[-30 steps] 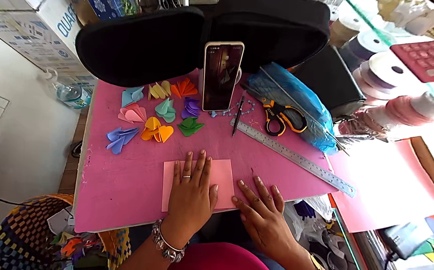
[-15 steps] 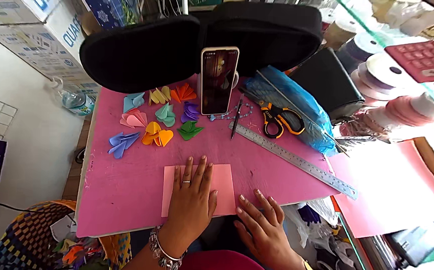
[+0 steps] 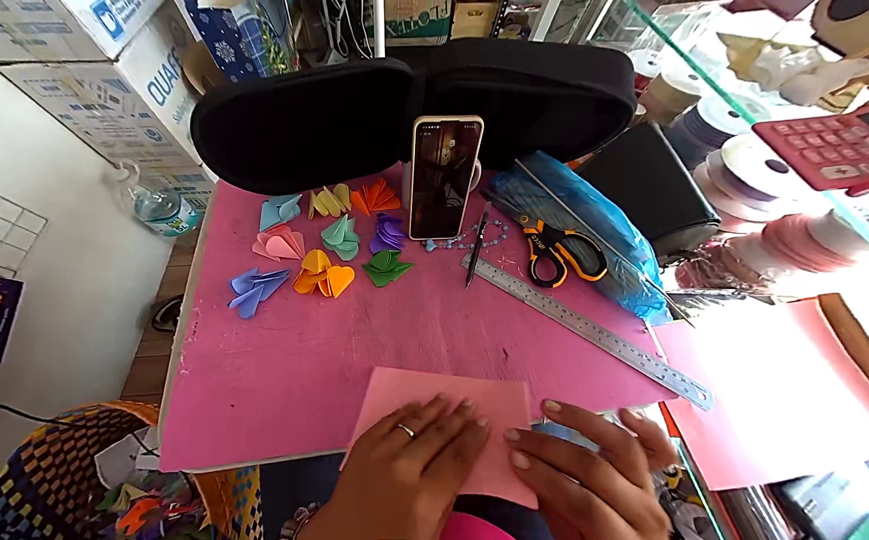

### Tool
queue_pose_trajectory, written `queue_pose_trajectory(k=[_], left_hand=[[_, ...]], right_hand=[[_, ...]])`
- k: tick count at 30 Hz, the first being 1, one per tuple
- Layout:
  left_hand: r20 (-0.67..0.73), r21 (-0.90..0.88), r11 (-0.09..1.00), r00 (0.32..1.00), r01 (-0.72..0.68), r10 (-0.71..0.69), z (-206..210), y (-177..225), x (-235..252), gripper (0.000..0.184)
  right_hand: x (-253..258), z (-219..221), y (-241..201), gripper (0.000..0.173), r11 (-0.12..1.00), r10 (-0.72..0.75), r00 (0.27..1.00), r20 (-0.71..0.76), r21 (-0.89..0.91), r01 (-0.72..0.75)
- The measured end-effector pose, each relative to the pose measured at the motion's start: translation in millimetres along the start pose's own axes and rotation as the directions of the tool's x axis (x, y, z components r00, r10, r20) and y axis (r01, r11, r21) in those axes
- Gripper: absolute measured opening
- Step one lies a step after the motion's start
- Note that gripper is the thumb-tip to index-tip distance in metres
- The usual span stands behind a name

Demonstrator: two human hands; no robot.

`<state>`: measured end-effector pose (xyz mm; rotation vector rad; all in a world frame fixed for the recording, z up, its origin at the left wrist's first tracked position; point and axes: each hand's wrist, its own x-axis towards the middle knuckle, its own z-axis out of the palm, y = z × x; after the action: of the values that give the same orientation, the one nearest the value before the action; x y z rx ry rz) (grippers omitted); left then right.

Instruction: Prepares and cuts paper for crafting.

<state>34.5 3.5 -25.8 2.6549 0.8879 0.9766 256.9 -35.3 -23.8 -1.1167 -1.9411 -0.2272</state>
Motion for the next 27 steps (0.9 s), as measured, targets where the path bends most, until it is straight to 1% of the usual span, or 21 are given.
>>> queue_pose_trajectory(k=[1, 2, 3, 4, 5, 6, 7, 9, 10, 11, 12, 13, 14, 15, 16, 17, 18, 19, 21, 23, 27], left_hand=[[-0.050, -0.092, 0.996, 0.999, 0.000, -0.004, -6.9, 2.0, 4.5, 0.028], [-0.083, -0.231, 0.973, 0.996, 0.004, -0.024, -14.1, 3.1, 7.8, 0.028], [-0.102, -0.407, 0.913, 0.993, 0.010, -0.057, -20.5, 3.9, 9.9, 0.028], [-0.113, -0.586, 0.810, 0.989, 0.016, -0.101, -26.0, 5.1, 11.7, 0.029], [-0.116, -0.726, 0.687, 0.982, 0.020, -0.151, -30.5, 6.6, 12.9, 0.029], [-0.122, -0.809, 0.588, 0.972, 0.021, -0.203, -32.3, 8.2, 12.8, 0.027], [-0.126, -0.843, 0.536, 0.957, 0.034, -0.260, -32.0, 9.6, 11.6, 0.024], [-0.115, -0.870, 0.489, 0.937, 0.065, -0.330, -26.2, 8.8, 9.2, 0.020], [-0.097, -0.875, 0.477, 0.935, 0.082, -0.340, -22.1, 6.9, 7.8, 0.019], [-0.086, -0.875, 0.475, 0.933, 0.097, -0.350, -17.5, 5.0, 6.4, 0.020], [-0.097, -0.860, 0.497, 0.922, 0.112, -0.376, -13.3, 3.4, 5.3, 0.020], [-0.148, -0.821, 0.559, 0.901, 0.118, -0.408, -9.2, 1.1, 4.7, 0.025], [-0.220, -0.730, 0.671, 0.886, 0.128, -0.409, -7.2, -3.6, 4.7, 0.038], [-0.296, -0.577, 0.801, 0.871, 0.163, -0.391, -8.5, -9.2, 4.8, 0.052], [-0.363, -0.386, 0.898, 0.860, 0.211, -0.358, -13.0, -13.2, 5.0, 0.060], [-0.391, -0.195, 0.947, 0.865, 0.256, -0.314, -19.6, -14.1, 6.0, 0.060], [-0.375, -0.059, 0.960, 0.885, 0.275, -0.276, -25.9, -11.9, 7.2, 0.054], [-0.330, 0.004, 0.963, 0.909, 0.270, -0.253, -30.1, -7.8, 8.4, 0.048], [-0.251, -0.031, 0.975, 0.942, 0.222, -0.223, -29.1, -3.7, 8.1, 0.036], [-0.241, -0.112, 0.972, 0.944, 0.206, -0.227, -23.9, -5.0, 5.2, 0.028], [-0.215, -0.270, 0.938, 0.935, 0.220, -0.281, -24.3, -9.0, 1.6, 0.025]], right_hand=[[8.4, -7.1, -2.7, 0.010, 0.999, 0.030, 0.999, -0.030, 0.016, -0.029], [14.4, -11.8, -3.0, 0.019, 0.996, 0.080, 0.995, -0.066, 0.054, -0.077], [18.7, -14.4, -0.3, 0.038, 0.984, 0.137, 0.986, -0.098, 0.131, -0.124], [23.5, -15.6, 3.9, 0.056, 0.955, 0.190, 0.976, -0.107, 0.249, -0.158], [26.8, -15.7, 7.8, 0.067, 0.906, 0.245, 0.966, -0.086, 0.376, -0.196], [28.5, -14.9, 10.2, 0.069, 0.835, 0.296, 0.955, -0.033, 0.495, -0.241], [28.0, -13.5, 10.6, 0.065, 0.736, 0.337, 0.940, 0.042, 0.612, -0.291], [24.2, -9.9, 4.7, 0.045, 0.496, 0.392, 0.899, 0.195, 0.779, -0.385], [22.1, -7.6, 0.1, 0.033, 0.412, 0.403, 0.883, 0.242, 0.813, -0.411], [19.9, -4.8, -4.2, 0.026, 0.365, 0.420, 0.869, 0.262, 0.828, -0.426], [18.5, -1.9, -7.5, 0.021, 0.360, 0.441, 0.859, 0.260, 0.825, -0.435], [18.0, 0.4, -9.3, 0.019, 0.385, 0.459, 0.852, 0.252, 0.808, -0.446], [18.0, 2.2, -9.5, 0.017, 0.436, 0.465, 0.851, 0.243, 0.774, -0.459], [17.8, 4.1, -8.3, 0.014, 0.511, 0.454, 0.859, 0.237, 0.721, -0.468], [17.6, 6.1, -6.5, 0.011, 0.601, 0.423, 0.874, 0.240, 0.648, -0.468], [17.7, 8.0, -5.9, 0.011, 0.682, 0.389, 0.885, 0.257, 0.566, -0.464], [18.3, 10.0, -7.1, 0.012, 0.734, 0.353, 0.893, 0.280, 0.509, -0.449], [19.5, 11.9, -9.4, 0.014, 0.767, 0.319, 0.899, 0.300, 0.476, -0.431], [22.8, 15.4, -15.2, 0.017, 0.805, 0.258, 0.912, 0.320, 0.450, -0.386], [26.6, 18.4, -19.8, 0.017, 0.832, 0.223, 0.924, 0.312, 0.433, -0.347], [27.6, 22.1, -23.0, 0.017, 0.841, 0.205, 0.937, 0.284, 0.438, -0.317]])
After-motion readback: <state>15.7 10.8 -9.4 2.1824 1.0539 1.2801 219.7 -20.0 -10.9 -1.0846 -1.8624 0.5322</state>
